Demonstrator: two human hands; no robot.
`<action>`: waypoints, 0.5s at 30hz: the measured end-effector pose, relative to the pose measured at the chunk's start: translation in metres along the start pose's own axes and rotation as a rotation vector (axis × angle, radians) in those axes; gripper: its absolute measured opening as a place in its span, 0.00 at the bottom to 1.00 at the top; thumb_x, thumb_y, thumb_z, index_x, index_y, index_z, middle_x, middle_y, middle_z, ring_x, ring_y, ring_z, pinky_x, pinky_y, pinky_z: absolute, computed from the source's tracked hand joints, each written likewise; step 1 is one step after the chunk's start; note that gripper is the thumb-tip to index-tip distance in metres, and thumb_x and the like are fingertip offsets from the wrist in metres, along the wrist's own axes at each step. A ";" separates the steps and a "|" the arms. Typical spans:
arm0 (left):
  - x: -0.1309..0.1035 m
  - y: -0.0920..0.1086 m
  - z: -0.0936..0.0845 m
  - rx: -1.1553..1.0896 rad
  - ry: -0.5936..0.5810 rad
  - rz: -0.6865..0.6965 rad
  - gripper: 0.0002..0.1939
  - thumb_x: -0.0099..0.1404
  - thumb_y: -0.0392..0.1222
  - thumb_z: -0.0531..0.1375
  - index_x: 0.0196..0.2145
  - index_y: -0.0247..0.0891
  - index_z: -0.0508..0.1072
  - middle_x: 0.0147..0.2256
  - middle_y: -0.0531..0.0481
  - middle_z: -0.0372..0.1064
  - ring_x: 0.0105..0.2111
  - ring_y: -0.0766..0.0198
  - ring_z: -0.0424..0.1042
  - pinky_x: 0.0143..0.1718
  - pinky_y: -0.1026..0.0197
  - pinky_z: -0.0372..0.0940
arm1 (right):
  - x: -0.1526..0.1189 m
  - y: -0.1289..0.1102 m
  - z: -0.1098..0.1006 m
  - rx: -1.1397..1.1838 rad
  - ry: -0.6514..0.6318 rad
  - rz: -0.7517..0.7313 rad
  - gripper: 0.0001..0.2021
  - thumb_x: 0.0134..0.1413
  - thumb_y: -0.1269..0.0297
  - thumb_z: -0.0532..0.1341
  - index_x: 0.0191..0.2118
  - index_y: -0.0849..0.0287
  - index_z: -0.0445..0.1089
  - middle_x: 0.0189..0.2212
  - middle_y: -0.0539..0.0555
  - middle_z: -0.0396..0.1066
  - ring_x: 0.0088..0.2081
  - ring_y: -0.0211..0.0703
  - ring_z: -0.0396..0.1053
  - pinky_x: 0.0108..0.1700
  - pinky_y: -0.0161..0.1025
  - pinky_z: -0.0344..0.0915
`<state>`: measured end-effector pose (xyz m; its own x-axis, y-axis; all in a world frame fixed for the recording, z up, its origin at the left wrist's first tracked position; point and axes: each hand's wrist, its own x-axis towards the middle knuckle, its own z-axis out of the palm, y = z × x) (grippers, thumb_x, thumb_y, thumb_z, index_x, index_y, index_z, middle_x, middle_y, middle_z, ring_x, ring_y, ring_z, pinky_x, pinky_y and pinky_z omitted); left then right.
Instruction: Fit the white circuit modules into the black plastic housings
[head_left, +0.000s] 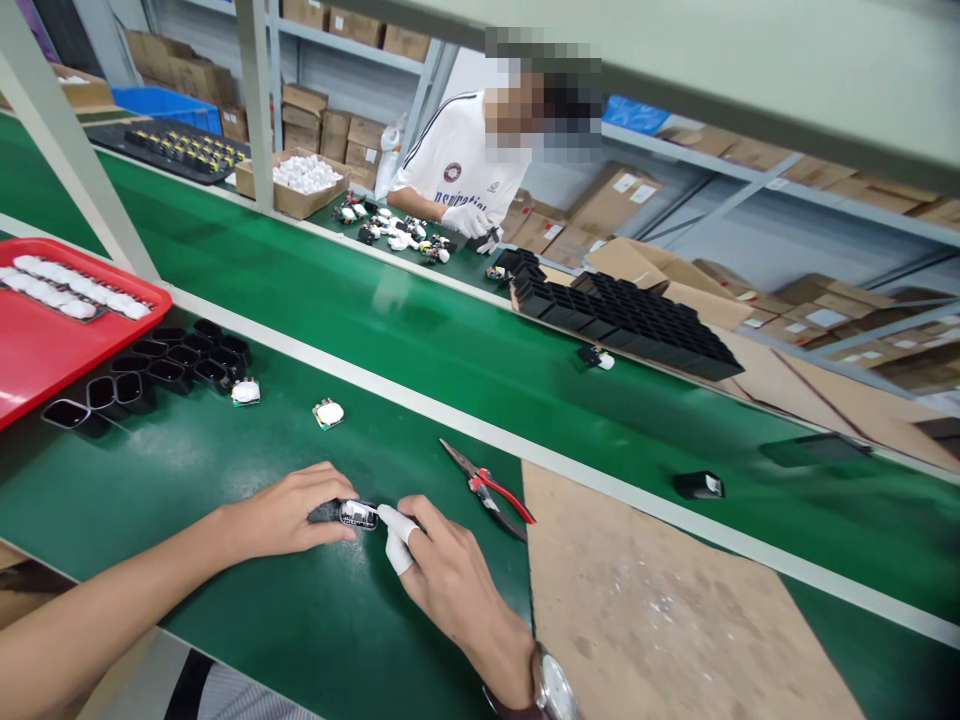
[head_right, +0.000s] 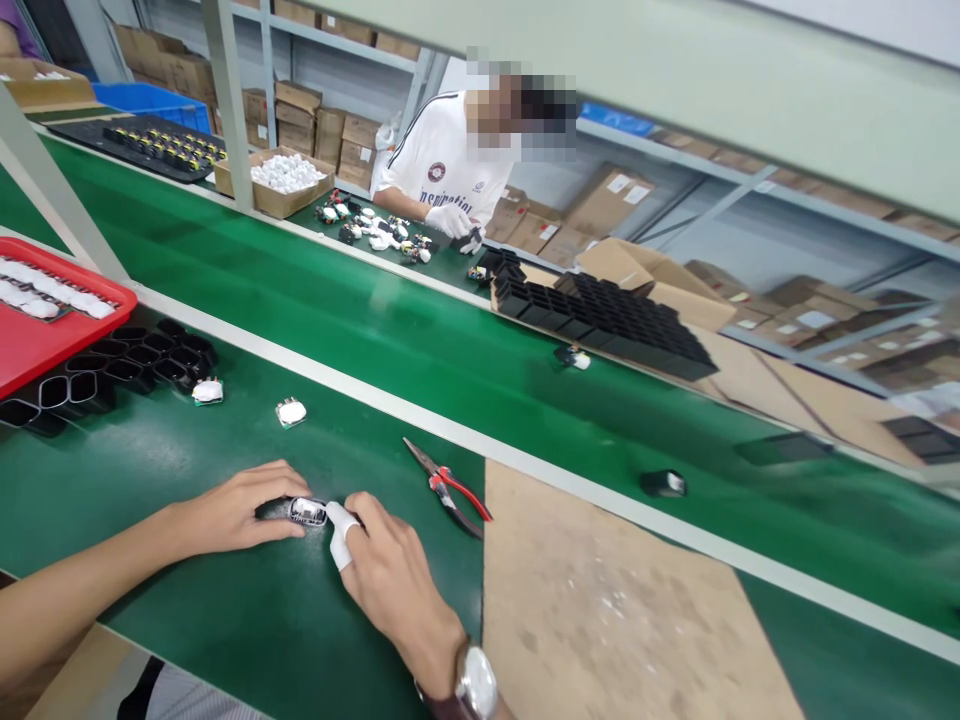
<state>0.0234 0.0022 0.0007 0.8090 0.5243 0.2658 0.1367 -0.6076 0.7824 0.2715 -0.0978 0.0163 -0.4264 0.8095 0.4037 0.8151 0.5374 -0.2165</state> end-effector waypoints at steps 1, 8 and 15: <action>0.000 0.000 0.000 0.000 0.000 -0.004 0.12 0.73 0.43 0.65 0.52 0.39 0.75 0.46 0.45 0.78 0.48 0.55 0.75 0.51 0.55 0.71 | 0.002 0.001 0.000 0.009 0.000 -0.017 0.10 0.68 0.76 0.52 0.44 0.59 0.69 0.42 0.56 0.70 0.31 0.41 0.66 0.29 0.39 0.62; 0.000 -0.001 0.001 -0.006 -0.005 -0.037 0.10 0.72 0.41 0.66 0.49 0.39 0.75 0.46 0.46 0.77 0.47 0.56 0.75 0.50 0.55 0.70 | 0.016 -0.001 -0.016 -0.092 -0.094 -0.100 0.13 0.65 0.79 0.52 0.34 0.57 0.67 0.40 0.56 0.71 0.33 0.43 0.67 0.29 0.41 0.62; 0.000 -0.003 0.002 -0.003 -0.010 -0.037 0.11 0.72 0.42 0.66 0.51 0.40 0.75 0.46 0.46 0.77 0.48 0.56 0.75 0.51 0.55 0.70 | 0.014 -0.001 -0.022 -0.057 -0.035 -0.055 0.09 0.68 0.77 0.53 0.39 0.59 0.69 0.40 0.57 0.71 0.33 0.42 0.68 0.30 0.40 0.63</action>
<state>0.0238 0.0026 -0.0030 0.8089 0.5407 0.2309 0.1654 -0.5862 0.7931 0.2739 -0.0924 0.0416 -0.4836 0.7874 0.3822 0.8107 0.5676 -0.1435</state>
